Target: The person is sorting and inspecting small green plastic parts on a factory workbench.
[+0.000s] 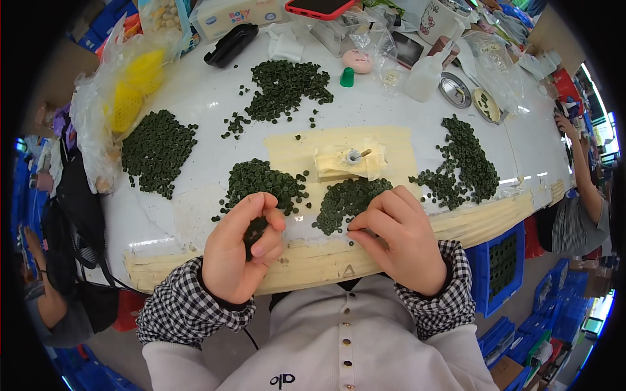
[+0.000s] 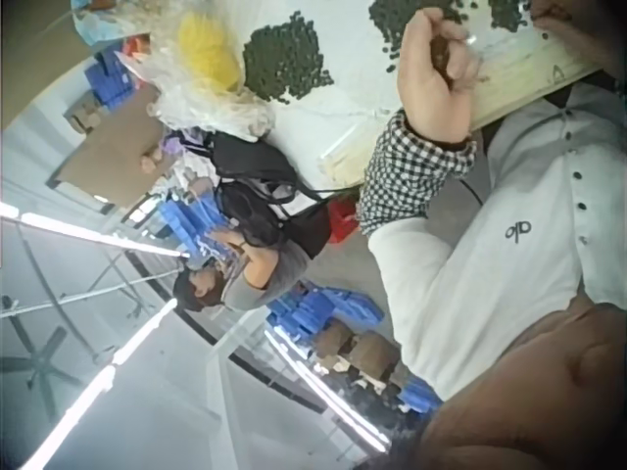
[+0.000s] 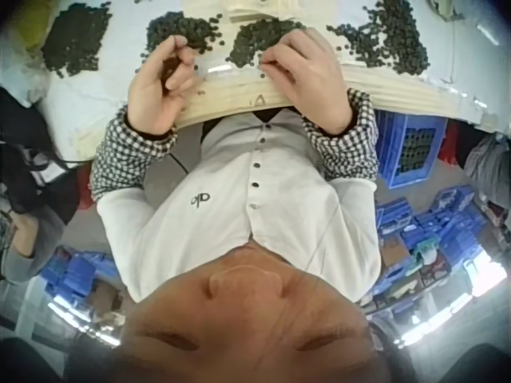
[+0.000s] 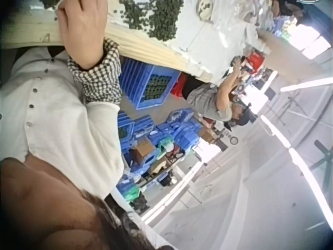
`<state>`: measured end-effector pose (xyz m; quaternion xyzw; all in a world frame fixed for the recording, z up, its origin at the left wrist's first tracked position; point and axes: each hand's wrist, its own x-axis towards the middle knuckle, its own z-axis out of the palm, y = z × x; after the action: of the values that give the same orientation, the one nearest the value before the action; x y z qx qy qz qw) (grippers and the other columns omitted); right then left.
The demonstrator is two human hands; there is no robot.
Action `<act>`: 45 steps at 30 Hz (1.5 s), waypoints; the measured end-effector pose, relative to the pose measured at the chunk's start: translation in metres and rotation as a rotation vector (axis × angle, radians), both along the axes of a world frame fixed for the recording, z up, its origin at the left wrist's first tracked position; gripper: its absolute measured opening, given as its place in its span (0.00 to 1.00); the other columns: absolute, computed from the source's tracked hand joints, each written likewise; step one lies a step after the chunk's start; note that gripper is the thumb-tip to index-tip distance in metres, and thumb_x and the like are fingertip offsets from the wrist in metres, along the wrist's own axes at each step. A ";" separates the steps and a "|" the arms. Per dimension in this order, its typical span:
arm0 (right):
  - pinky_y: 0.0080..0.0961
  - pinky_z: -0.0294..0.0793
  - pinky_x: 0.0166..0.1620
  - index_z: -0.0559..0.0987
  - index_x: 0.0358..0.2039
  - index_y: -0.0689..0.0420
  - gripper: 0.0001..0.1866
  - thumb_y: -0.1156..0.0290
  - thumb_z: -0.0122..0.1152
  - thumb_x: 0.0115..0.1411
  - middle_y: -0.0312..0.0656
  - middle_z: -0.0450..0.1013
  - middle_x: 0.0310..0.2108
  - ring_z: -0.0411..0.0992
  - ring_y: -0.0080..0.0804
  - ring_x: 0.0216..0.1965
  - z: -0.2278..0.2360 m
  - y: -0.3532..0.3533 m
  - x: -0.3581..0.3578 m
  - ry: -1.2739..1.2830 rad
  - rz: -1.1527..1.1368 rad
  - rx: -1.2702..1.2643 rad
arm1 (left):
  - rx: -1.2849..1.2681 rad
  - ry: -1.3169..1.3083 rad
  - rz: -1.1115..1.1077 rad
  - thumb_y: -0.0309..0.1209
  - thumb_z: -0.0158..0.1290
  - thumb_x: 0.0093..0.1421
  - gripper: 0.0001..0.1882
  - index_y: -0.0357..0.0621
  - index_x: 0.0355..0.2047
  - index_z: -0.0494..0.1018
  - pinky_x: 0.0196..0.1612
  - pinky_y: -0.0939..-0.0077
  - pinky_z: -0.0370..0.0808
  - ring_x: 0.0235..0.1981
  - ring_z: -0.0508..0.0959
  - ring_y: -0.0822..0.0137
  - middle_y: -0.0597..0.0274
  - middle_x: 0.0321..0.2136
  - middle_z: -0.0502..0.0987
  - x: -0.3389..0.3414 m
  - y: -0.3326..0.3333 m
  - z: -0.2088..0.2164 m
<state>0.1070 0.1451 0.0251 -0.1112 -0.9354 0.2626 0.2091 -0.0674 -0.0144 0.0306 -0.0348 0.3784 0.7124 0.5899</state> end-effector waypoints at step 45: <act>0.27 0.70 0.29 0.76 0.29 0.61 0.11 0.82 0.64 0.41 0.41 0.72 0.26 0.70 0.37 0.27 -0.006 0.002 0.002 0.146 -0.069 0.064 | 0.078 0.209 -0.539 0.23 0.52 0.58 0.10 0.36 0.41 0.73 0.24 0.91 0.61 0.22 0.64 0.86 0.64 0.31 0.77 0.034 0.023 -0.001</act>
<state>0.1087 0.1470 0.0196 -0.1171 -0.9212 0.2327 0.2892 -0.0333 0.0088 0.0293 0.1634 0.4051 0.5436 0.7167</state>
